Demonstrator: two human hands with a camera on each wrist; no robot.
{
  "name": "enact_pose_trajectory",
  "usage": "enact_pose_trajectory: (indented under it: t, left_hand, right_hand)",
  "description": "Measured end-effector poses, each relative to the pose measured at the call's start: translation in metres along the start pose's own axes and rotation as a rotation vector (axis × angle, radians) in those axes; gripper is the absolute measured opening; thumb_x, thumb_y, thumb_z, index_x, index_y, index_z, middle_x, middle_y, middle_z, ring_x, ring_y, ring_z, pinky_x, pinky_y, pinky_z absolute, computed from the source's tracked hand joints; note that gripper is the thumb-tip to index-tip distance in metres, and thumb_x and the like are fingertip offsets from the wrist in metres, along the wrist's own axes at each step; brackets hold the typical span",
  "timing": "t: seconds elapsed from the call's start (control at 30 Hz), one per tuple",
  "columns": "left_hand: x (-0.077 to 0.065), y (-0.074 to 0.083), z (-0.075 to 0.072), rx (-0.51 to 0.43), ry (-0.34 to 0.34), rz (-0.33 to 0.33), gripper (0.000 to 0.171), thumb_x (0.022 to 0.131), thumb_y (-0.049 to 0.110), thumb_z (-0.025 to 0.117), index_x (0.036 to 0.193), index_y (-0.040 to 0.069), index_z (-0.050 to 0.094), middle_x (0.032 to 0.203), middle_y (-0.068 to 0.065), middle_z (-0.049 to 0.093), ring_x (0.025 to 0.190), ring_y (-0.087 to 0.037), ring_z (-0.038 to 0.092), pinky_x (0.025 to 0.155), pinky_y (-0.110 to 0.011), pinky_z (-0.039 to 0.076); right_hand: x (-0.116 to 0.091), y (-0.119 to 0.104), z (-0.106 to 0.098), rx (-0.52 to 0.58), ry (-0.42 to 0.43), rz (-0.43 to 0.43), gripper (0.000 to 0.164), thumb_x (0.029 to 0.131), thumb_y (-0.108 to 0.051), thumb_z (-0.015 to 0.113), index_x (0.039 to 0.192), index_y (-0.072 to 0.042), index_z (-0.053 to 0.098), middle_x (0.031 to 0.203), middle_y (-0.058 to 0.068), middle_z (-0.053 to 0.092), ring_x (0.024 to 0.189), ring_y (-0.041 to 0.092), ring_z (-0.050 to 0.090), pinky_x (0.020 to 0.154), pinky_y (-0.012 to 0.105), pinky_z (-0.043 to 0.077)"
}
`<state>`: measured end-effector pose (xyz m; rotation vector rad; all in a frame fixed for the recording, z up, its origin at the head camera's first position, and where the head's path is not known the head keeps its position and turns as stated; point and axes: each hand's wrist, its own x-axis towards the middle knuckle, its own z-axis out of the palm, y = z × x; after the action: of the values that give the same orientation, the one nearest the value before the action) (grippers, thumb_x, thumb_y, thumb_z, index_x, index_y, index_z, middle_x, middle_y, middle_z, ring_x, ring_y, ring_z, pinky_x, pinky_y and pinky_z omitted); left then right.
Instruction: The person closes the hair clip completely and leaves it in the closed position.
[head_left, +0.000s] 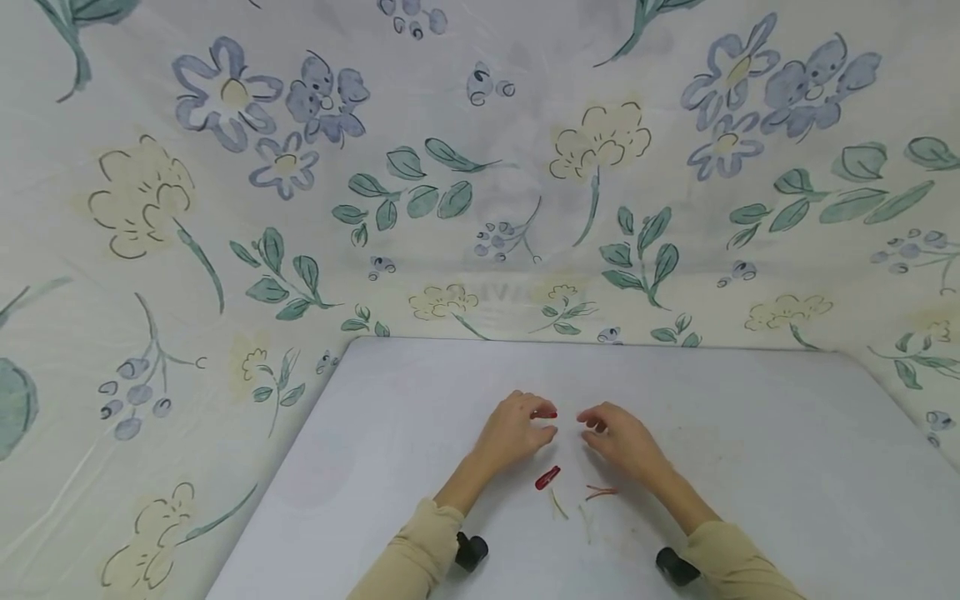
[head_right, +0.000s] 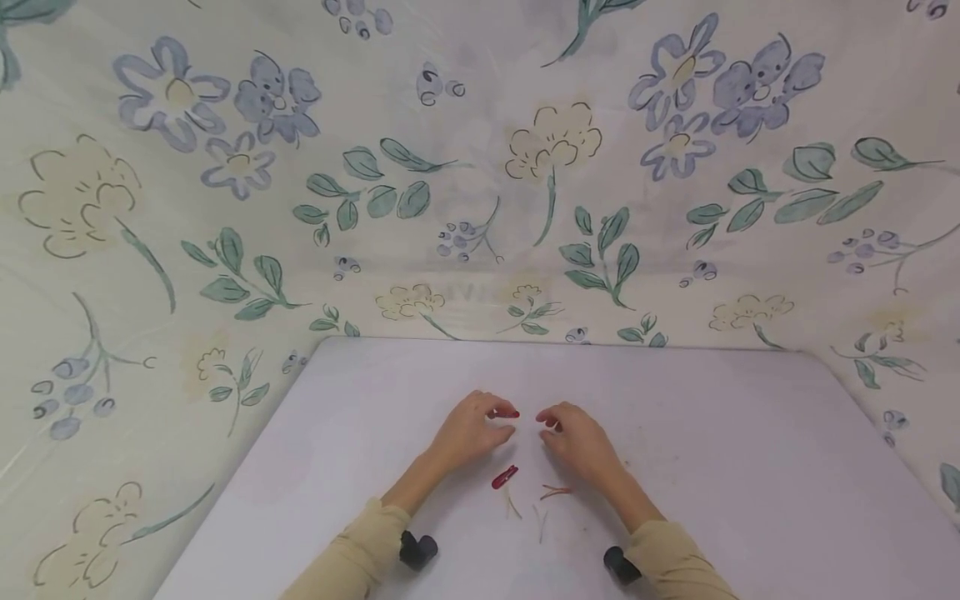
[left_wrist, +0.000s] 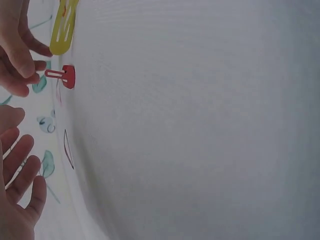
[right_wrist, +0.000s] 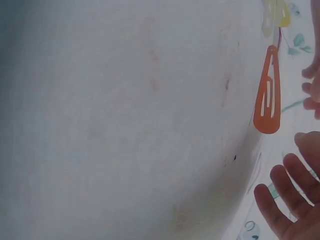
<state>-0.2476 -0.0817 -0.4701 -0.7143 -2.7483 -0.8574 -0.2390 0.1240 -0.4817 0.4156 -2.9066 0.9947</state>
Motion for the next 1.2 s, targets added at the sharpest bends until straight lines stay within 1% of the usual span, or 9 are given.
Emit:
enact_pose_trajectory:
  t: [0.17,0.33,0.4,0.57,0.7,0.9,1.03,1.2]
  left_hand:
    - [-0.007,0.001,-0.001,-0.046,0.001,-0.014,0.023,0.088,0.021,0.073,0.109,0.011,0.073,0.102,0.001,0.071,0.095,-0.017,0.060,0.081,-0.029,0.051]
    - [-0.013,0.002,-0.003,-0.081,0.009,-0.001,0.026,0.086,0.019,0.073,0.111,0.011,0.072,0.104,0.000,0.071,0.096,-0.019,0.061,0.081,-0.029,0.051]
    - [-0.015,0.002,-0.004,-0.084,0.003,-0.001,0.027,0.086,0.020,0.073,0.111,0.011,0.072,0.103,0.000,0.071,0.096,-0.019,0.061,0.081,-0.029,0.051]
    - [-0.022,0.002,-0.008,-0.084,-0.019,-0.036,0.027,0.085,0.021,0.074,0.110,0.011,0.072,0.101,0.001,0.069,0.097,-0.017,0.060,0.081,-0.029,0.051]
    - [-0.028,0.002,-0.010,-0.094,-0.017,-0.046,0.026,0.085,0.022,0.075,0.108,0.011,0.072,0.102,0.001,0.069,0.096,-0.018,0.060,0.080,-0.029,0.051]
    - [-0.037,0.001,-0.010,-0.090,-0.036,-0.015,0.026,0.085,0.021,0.075,0.108,0.010,0.071,0.102,-0.002,0.068,0.096,-0.020,0.060,0.080,-0.030,0.052]
    - [-0.044,0.002,-0.010,-0.073,-0.048,0.012,0.026,0.084,0.019,0.076,0.107,0.009,0.071,0.101,-0.003,0.068,0.096,-0.021,0.060,0.081,-0.029,0.052]
    - [-0.050,0.004,-0.009,-0.070,-0.057,0.015,0.026,0.082,0.019,0.077,0.106,0.009,0.070,0.100,-0.002,0.068,0.094,-0.020,0.060,0.080,-0.028,0.051]
  right_hand:
    - [-0.004,-0.004,0.000,0.018,0.004,-0.035,0.025,0.087,-0.011,0.074,0.111,-0.012,0.069,0.104,0.000,0.067,0.097,0.018,0.061,0.087,0.039,0.054]
    - [-0.007,-0.007,0.002,0.043,-0.002,-0.057,0.024,0.086,-0.010,0.075,0.109,-0.014,0.069,0.101,-0.003,0.067,0.095,0.015,0.061,0.086,0.037,0.054]
    - [-0.009,-0.008,0.003,0.049,-0.005,-0.072,0.024,0.086,-0.009,0.075,0.108,-0.014,0.070,0.101,-0.003,0.067,0.094,0.015,0.061,0.085,0.036,0.054]
    - [-0.012,-0.013,0.007,0.053,-0.009,-0.128,0.023,0.085,-0.007,0.075,0.108,-0.012,0.070,0.102,-0.002,0.068,0.093,0.015,0.062,0.084,0.036,0.055]
    - [-0.014,-0.017,0.008,0.064,-0.022,-0.140,0.023,0.086,-0.006,0.074,0.107,-0.012,0.071,0.100,-0.002,0.069,0.092,0.015,0.062,0.083,0.036,0.055]
    - [-0.018,-0.021,0.011,0.085,-0.071,-0.099,0.023,0.086,-0.007,0.074,0.109,-0.013,0.071,0.103,-0.002,0.070,0.097,0.018,0.062,0.087,0.039,0.055]
    - [-0.020,-0.022,0.013,0.078,-0.097,-0.136,0.024,0.085,-0.005,0.074,0.108,-0.011,0.071,0.102,-0.002,0.069,0.098,0.020,0.063,0.088,0.043,0.054]
    - [-0.021,-0.022,0.016,0.049,-0.105,-0.179,0.024,0.083,-0.005,0.075,0.106,-0.011,0.071,0.099,-0.004,0.068,0.097,0.018,0.063,0.088,0.042,0.053]
